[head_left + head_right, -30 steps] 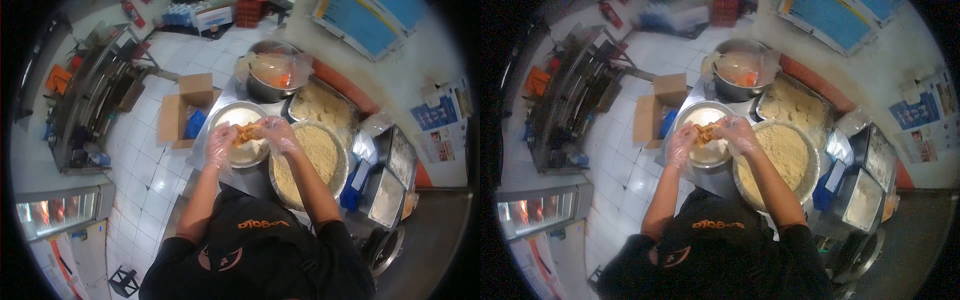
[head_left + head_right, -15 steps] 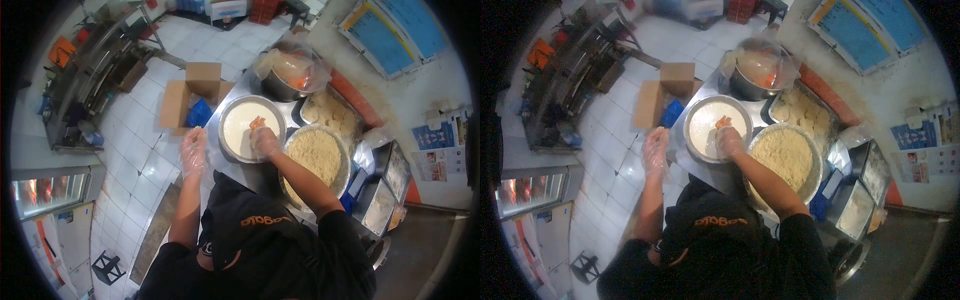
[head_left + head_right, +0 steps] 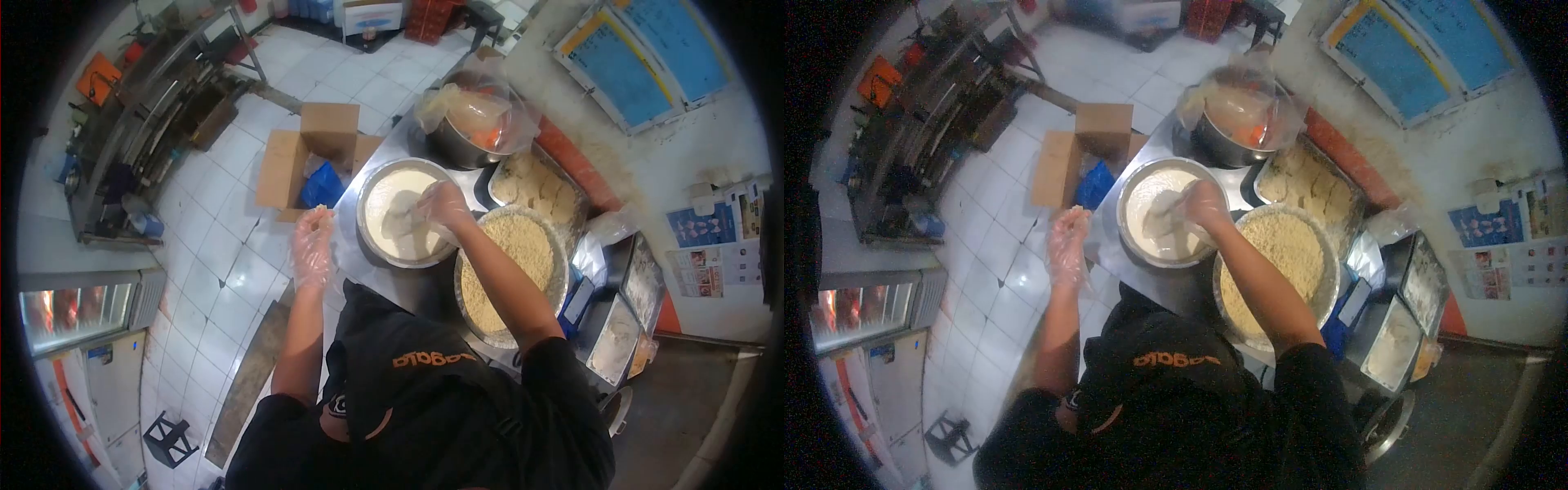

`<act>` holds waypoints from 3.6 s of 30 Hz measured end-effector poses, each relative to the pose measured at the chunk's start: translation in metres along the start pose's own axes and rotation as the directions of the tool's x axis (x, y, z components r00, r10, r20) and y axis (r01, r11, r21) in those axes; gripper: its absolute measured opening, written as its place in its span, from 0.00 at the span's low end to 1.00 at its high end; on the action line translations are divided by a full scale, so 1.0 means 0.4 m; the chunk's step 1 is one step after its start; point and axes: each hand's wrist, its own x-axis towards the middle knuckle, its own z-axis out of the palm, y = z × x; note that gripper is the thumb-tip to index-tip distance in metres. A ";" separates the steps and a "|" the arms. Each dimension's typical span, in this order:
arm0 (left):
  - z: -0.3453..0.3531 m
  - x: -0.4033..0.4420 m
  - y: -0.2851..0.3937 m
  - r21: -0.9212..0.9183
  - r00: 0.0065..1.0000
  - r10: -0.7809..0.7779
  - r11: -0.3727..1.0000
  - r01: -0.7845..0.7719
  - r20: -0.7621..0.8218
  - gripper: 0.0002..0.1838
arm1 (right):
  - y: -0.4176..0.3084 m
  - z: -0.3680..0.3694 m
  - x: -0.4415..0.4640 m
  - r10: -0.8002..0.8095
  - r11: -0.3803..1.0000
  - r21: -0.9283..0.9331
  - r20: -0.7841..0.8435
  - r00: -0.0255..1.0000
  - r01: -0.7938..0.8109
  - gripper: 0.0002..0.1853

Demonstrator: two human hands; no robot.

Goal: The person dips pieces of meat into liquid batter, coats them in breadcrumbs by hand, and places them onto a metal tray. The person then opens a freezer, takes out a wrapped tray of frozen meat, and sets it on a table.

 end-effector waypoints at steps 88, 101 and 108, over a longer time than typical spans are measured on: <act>0.712 -0.381 -0.190 0.372 0.490 -0.081 0.760 -0.533 0.868 0.28 | 0.217 -0.166 -0.781 0.880 0.092 0.984 -0.010 0.475 -0.150 0.24; 0.828 -0.282 -0.166 -0.035 -0.029 -0.119 -0.047 -0.998 0.992 0.31 | 0.226 -0.115 -0.639 0.410 0.864 -0.021 -0.550 0.728 -0.502 0.40; 0.690 -0.325 -0.197 0.206 0.202 -0.074 0.054 -0.977 0.977 0.33 | 0.250 -0.166 -0.625 0.592 0.790 0.147 -0.437 0.677 -0.596 0.41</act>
